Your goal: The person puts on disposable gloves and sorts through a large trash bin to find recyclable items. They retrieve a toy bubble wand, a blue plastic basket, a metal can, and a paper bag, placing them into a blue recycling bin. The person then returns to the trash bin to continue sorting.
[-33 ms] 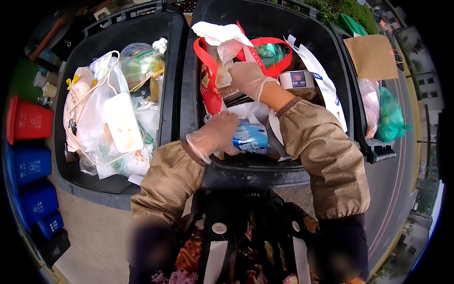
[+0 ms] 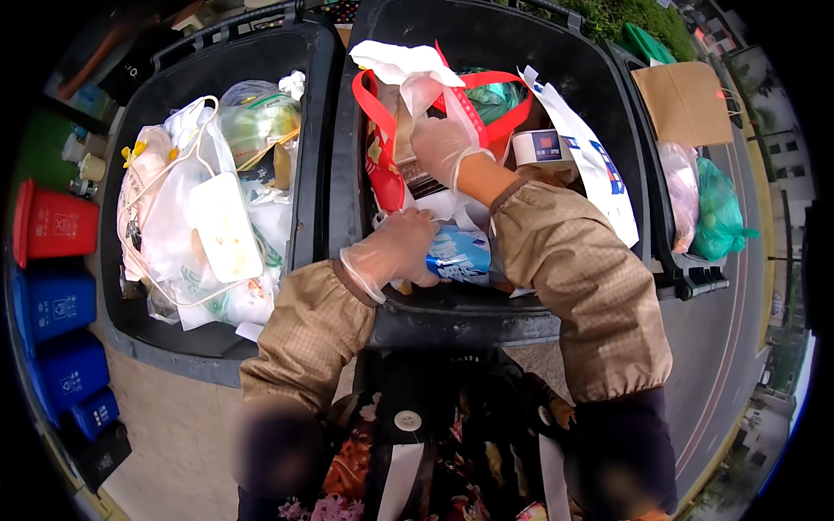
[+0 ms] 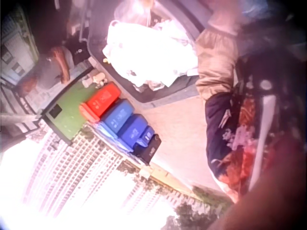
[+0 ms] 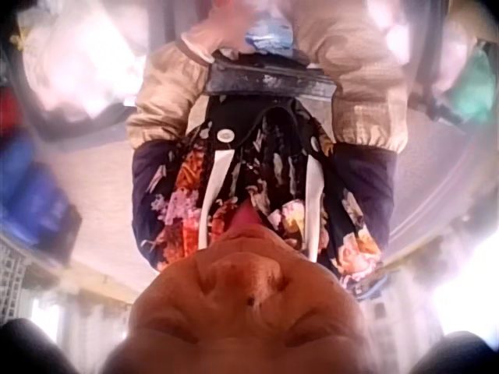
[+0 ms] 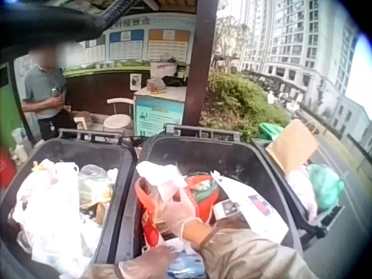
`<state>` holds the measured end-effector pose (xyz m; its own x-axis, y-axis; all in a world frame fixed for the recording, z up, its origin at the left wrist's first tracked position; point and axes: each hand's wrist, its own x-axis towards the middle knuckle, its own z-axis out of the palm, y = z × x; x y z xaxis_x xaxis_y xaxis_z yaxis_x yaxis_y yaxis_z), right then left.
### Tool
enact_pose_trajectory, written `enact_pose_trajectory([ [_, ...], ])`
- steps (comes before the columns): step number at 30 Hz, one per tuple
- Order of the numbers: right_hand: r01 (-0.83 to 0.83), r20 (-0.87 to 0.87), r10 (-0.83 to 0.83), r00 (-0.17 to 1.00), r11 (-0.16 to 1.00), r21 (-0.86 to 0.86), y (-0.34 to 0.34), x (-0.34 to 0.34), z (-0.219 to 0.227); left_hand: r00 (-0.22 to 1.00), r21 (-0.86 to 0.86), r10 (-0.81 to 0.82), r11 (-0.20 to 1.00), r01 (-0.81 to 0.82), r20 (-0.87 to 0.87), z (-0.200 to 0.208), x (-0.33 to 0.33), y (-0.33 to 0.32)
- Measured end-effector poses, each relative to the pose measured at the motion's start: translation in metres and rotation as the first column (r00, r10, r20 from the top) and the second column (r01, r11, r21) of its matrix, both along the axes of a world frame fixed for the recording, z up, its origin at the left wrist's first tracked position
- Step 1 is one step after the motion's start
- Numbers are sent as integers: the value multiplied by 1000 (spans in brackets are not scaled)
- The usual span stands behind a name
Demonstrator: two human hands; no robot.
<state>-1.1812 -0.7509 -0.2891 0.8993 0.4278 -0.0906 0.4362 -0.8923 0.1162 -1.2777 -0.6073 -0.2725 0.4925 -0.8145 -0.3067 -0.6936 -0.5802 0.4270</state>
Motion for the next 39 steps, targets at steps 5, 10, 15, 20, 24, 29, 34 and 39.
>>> enact_pose_trajectory([
  [5, -389, 11, 392, 920, 916, -99, 17, 6, 2, 999, -20, 20, 1000, -21, -41, -5, -1, 1],
  [10, -416, -116, 417, 902, 909, 34, -22, -3, 70, 999, -53, -43, 998, 42, -7, -6, 0, -5],
  [15, 245, -611, 165, 774, 813, 529, -16, -9, 187, 999, -105, 19, 994, -23, -42, -14, 1, 5],
  [20, -107, -195, 408, 892, 609, 786, 40, -60, 237, 1000, -104, 0, 995, -2, -17, -10, 0, 6],
  [24, -776, 424, 649, 631, 529, 345, 120, -83, 223, 983, -8, 67, 998, -69, -173, -1, -1, 0],
  [29, -890, 509, 733, 450, 417, 187, 240, -49, 139, 982, -90, 138, 984, -151, -130, -10, 1, 6],
  [34, -806, 519, 658, 546, 582, 111, 277, -31, 64, 994, -184, 67, 980, -81, -84, -10, -7, -4],
  [39, -788, 535, 589, 606, 352, 505, 228, -42, 101, 999, -310, 30, 950, -42, -43, -23, -5, -5],
])
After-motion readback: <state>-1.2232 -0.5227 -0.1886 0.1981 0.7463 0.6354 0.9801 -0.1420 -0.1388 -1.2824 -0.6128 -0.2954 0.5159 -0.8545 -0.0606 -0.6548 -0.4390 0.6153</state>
